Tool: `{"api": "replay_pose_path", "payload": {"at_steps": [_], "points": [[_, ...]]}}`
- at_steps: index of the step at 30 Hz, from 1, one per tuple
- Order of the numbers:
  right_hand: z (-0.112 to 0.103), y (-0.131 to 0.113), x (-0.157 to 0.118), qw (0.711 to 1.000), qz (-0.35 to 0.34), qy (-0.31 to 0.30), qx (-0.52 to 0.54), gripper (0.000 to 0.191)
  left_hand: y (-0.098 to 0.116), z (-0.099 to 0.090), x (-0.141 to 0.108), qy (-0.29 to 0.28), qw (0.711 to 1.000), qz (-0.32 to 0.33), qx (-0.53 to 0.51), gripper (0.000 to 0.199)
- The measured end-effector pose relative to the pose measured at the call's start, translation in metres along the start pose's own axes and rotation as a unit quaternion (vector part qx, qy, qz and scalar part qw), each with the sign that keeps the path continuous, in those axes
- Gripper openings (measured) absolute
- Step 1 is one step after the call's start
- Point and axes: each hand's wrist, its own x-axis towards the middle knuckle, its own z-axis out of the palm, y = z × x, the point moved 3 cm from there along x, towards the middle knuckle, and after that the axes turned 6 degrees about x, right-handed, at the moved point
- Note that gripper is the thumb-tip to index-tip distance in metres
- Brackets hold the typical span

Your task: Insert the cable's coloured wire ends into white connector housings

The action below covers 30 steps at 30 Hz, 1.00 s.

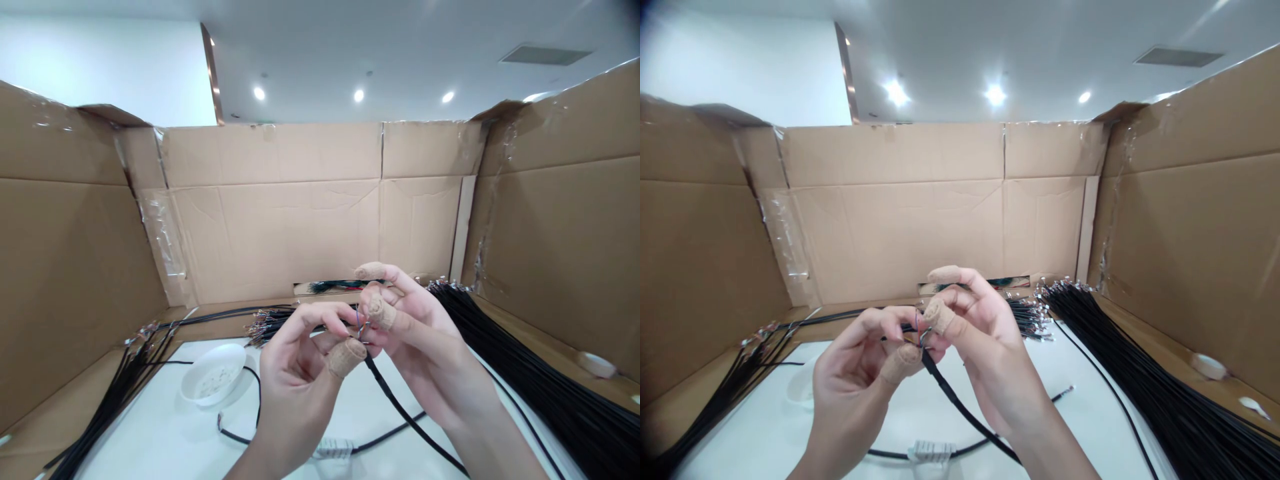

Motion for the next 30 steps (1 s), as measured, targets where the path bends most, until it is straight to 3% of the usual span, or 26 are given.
{"api": "replay_pose_path", "payload": {"at_steps": [7,13,22,24,27,30], "points": [[0.004,0.000,-0.001,1.000,0.001,0.006,0.016,0.025,0.004,0.000,-0.001,-0.007,1.000,0.018,0.024,0.018],[0.004,-0.002,-0.001,0.999,0.017,-0.029,0.015,0.027,0.005,0.001,0.000,-0.046,0.999,-0.026,-0.003,0.019],[0.002,0.004,0.002,0.999,0.024,-0.001,0.032,0.022,0.005,-0.001,0.001,-0.024,1.000,0.004,0.003,0.021],[0.001,0.007,0.002,1.000,0.008,0.017,0.012,0.020,0.003,-0.003,0.000,-0.024,1.000,-0.006,-0.017,0.020],[-0.002,0.009,0.001,0.994,-0.068,0.057,-0.070,0.016,0.000,-0.004,-0.001,-0.027,0.998,-0.029,-0.042,0.018],[-0.001,0.009,0.000,0.985,-0.098,0.061,-0.127,0.014,0.000,-0.004,0.000,-0.030,0.998,-0.029,-0.051,0.016]]}}
